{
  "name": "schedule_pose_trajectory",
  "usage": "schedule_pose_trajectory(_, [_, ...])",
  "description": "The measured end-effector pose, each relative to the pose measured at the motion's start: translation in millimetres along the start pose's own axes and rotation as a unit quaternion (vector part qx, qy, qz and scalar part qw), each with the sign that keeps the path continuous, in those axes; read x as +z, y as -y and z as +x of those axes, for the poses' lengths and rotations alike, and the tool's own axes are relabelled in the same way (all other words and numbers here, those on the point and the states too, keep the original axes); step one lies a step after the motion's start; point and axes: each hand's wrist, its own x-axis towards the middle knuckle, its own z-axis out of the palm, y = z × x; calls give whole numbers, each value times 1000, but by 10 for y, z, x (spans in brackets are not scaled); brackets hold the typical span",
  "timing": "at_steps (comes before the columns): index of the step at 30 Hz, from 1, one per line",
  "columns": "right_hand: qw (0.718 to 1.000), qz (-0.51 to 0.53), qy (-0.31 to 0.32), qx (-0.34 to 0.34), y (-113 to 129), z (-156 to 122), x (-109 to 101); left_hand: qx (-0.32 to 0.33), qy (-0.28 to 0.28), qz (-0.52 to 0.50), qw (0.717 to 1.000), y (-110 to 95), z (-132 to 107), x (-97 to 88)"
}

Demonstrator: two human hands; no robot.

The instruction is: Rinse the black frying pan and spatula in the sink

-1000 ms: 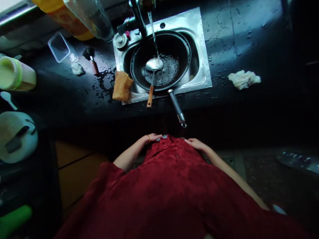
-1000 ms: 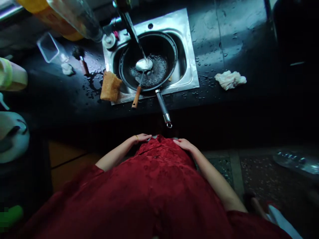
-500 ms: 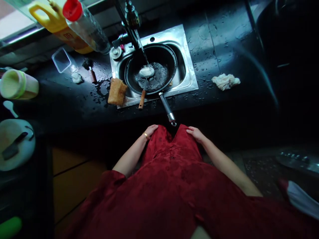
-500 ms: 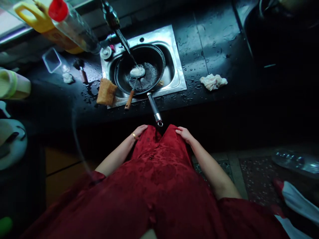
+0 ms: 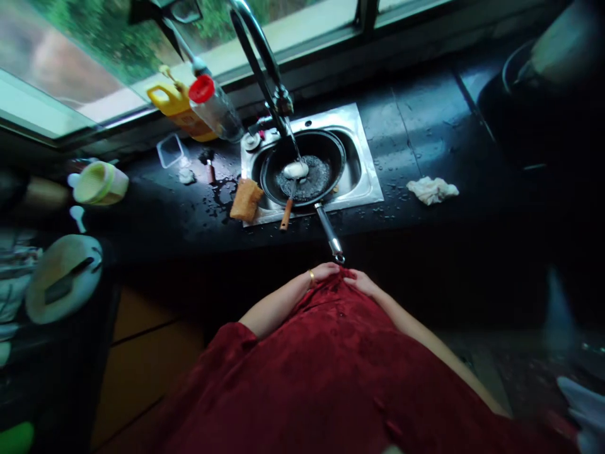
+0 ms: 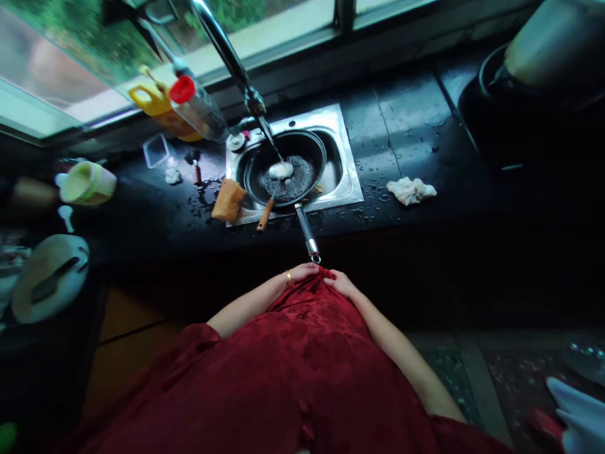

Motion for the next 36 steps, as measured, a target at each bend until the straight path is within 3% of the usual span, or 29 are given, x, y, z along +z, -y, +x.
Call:
schedule_pose_trajectory(2, [999,-45,-23,7,-45,7,-103,27,-44,37,998,-44,-66,-172])
schedule_pose_trajectory(6, [989,-89,-113,40,-118,-71,-450,40,-111,90,989,-187,-439,-847])
schedule_pose_trajectory(10, [981,-65,-169,69,-80,-204,-616,67,-168,93,979,-519,-794,-1402])
schedule_pose_trajectory(13, [976,-34,-199,78,70,-240,-539,120,-183,10,976,-881,-804,-1492])
schedule_pose_trajectory(16, [975,-5,-216,54,345,-212,-392,117,-123,-51,984,-1179,-683,-1396])
schedule_pose_trajectory(18, [975,11,-221,23,593,-194,-292,112,-85,-27,990,-1282,-627,-1349])
schedule_pose_trajectory(20, [970,-7,-240,-27,876,-201,-186,128,-97,73,984,-1320,-630,-1390])
schedule_pose_trajectory(22, [957,-70,-266,-94,1162,-226,-57,181,-175,225,941,-1334,-681,-1539])
schedule_pose_trajectory(25, [924,-184,-273,-195,1508,-240,177,269,-353,379,812,-1405,-760,-1900])
schedule_pose_trajectory(26, [910,-223,-271,-223,1585,-226,255,271,-404,410,771,-1450,-771,-2031])
schedule_pose_trajectory(28, [874,-309,-275,-256,1677,-176,380,215,-462,470,720,-1569,-777,-2282])
schedule_pose_trajectory(29, [855,-351,-285,-254,1699,-150,424,177,-461,496,714,-1634,-784,-2394])
schedule_pose_trajectory(31, [837,-400,-310,-207,1711,-129,477,128,-413,516,740,-1748,-849,-2577])
schedule_pose_trajectory(33, [870,-374,-296,-126,1710,-163,517,145,-375,515,757,-1805,-987,-2743])
schedule_pose_trajectory(35, [929,-285,-227,-62,1721,-195,570,150,-404,499,752,-1815,-1087,-2992])
schedule_pose_trajectory(36, [939,-259,-218,-56,1736,-184,596,121,-444,494,737,-1828,-1072,-3158])
